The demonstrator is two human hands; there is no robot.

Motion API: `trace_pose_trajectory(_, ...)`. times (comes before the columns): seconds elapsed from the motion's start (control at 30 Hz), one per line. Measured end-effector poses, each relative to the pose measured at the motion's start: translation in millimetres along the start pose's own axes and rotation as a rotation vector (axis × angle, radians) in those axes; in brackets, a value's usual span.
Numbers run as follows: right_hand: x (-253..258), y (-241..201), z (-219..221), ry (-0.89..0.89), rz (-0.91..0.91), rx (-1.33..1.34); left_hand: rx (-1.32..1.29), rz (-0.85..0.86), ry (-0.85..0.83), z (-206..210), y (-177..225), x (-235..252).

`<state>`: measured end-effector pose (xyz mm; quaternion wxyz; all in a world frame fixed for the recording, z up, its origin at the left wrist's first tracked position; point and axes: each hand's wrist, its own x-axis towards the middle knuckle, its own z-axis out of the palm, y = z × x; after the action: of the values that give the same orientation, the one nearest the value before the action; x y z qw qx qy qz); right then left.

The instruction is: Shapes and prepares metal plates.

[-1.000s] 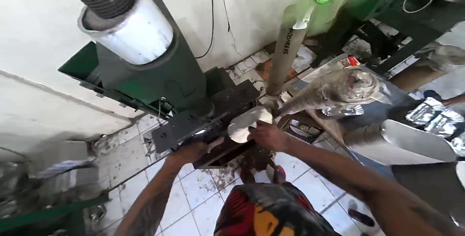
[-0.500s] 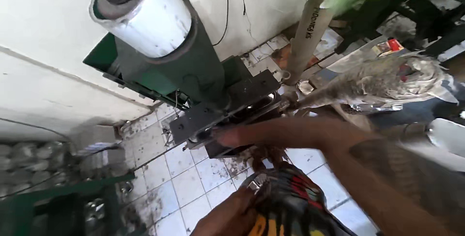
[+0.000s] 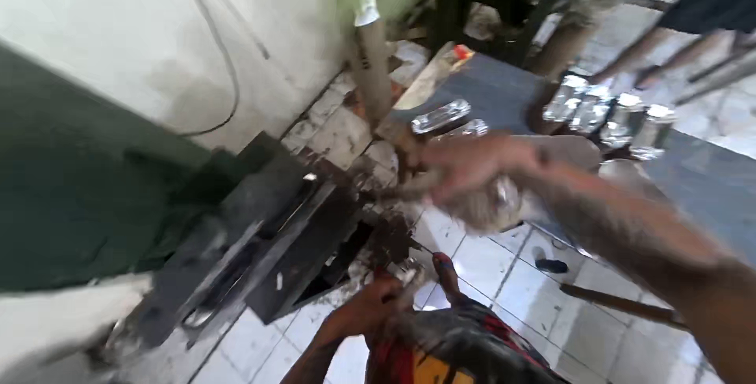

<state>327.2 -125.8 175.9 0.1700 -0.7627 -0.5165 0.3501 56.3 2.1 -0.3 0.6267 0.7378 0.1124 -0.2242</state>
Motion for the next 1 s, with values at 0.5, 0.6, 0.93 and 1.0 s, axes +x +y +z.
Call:
trace_pose_trajectory(0.5, -82.8, 358.5, 266.6, -0.116, 0.617, 0.097, 1.155, 0.059, -0.193, -112.2, 145.4, 405.6)
trace_pose_trajectory(0.6, -82.8, 386.3, 286.1, -0.115, 0.618, 0.145, 1.12, -0.04, -0.211, -114.2, 140.5, 413.1)
trace_pose_trajectory(0.93, -86.8, 350.3, 262.1, -0.084, 0.655, 0.154, 1.379, -0.063, -0.049, -112.4, 120.8, 397.9)
trace_pose_trajectory(1.0, -87.5, 336.6, 255.1, -0.028, 0.732, 0.232, 1.333, 0.039, -0.067, -143.6, 113.3, 412.3)
